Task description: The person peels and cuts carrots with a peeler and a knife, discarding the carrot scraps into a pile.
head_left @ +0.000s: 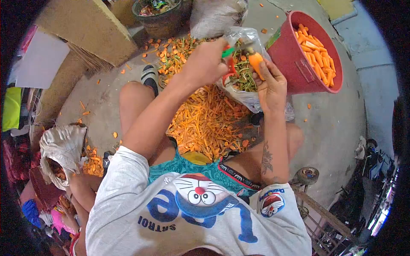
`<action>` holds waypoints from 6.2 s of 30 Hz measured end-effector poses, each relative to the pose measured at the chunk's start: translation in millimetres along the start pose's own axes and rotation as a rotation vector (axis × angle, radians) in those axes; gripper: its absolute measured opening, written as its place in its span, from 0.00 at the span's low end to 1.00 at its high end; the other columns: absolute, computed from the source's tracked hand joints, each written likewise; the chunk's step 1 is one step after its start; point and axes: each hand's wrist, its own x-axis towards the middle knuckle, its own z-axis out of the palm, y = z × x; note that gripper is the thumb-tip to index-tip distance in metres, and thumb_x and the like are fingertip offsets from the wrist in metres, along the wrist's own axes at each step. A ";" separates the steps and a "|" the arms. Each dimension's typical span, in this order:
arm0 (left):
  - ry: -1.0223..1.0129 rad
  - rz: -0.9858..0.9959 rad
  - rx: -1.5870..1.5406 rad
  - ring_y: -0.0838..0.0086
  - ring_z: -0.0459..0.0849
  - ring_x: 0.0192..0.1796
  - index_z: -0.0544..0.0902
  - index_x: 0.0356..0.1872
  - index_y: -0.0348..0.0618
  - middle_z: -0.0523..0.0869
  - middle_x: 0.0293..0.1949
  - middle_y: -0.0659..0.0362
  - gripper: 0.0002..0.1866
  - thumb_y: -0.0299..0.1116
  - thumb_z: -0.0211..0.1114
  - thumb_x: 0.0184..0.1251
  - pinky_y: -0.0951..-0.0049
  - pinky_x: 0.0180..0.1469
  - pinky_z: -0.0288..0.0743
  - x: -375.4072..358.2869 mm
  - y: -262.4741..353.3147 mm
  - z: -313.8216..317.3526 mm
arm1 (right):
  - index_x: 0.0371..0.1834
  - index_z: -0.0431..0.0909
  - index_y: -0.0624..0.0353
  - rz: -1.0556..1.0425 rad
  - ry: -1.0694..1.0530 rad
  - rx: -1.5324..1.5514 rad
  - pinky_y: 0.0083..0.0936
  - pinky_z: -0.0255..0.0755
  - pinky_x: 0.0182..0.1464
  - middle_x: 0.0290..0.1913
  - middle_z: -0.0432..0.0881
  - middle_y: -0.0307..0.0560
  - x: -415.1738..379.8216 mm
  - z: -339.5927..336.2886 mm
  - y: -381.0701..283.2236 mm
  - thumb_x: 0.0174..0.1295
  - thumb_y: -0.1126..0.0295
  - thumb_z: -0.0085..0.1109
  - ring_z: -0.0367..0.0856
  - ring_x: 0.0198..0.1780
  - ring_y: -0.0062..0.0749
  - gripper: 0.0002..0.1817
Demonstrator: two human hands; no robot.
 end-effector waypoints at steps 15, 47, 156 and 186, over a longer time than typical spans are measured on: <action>-0.195 -0.120 0.224 0.41 0.87 0.46 0.83 0.39 0.25 0.87 0.38 0.34 0.18 0.34 0.62 0.56 0.48 0.53 0.81 7.7 -45.0 9.0 | 0.64 0.71 0.73 -0.191 -0.019 0.582 0.29 0.85 0.48 0.58 0.82 0.62 54.2 -37.5 -50.4 0.68 0.65 0.67 0.85 0.55 0.43 0.28; -0.148 -0.152 0.258 0.41 0.87 0.44 0.83 0.47 0.34 0.87 0.38 0.36 0.16 0.34 0.65 0.62 0.47 0.48 0.81 24.9 -76.2 -43.7 | 0.50 0.85 0.60 -0.325 -0.313 -2.147 0.54 0.73 0.61 0.50 0.85 0.68 159.3 -164.2 127.3 0.67 0.53 0.58 0.81 0.53 0.65 0.21; 0.312 0.100 -0.583 0.81 0.83 0.33 0.84 0.40 0.39 0.87 0.30 0.65 0.05 0.28 0.71 0.67 0.76 0.39 0.79 -0.2 10.5 11.6 | 0.61 0.77 0.63 0.224 -0.029 -0.010 0.20 0.67 0.31 0.42 0.83 0.42 -8.4 19.8 -8.4 0.76 0.59 0.52 0.77 0.35 0.23 0.21; 0.360 0.060 -0.583 0.82 0.82 0.33 0.83 0.41 0.41 0.86 0.33 0.65 0.07 0.29 0.73 0.68 0.78 0.36 0.77 -0.3 -10.0 17.4 | 0.61 0.75 0.66 0.267 -0.148 -0.040 0.19 0.64 0.26 0.39 0.81 0.42 -9.3 11.0 -10.2 0.77 0.60 0.48 0.75 0.29 0.21 0.21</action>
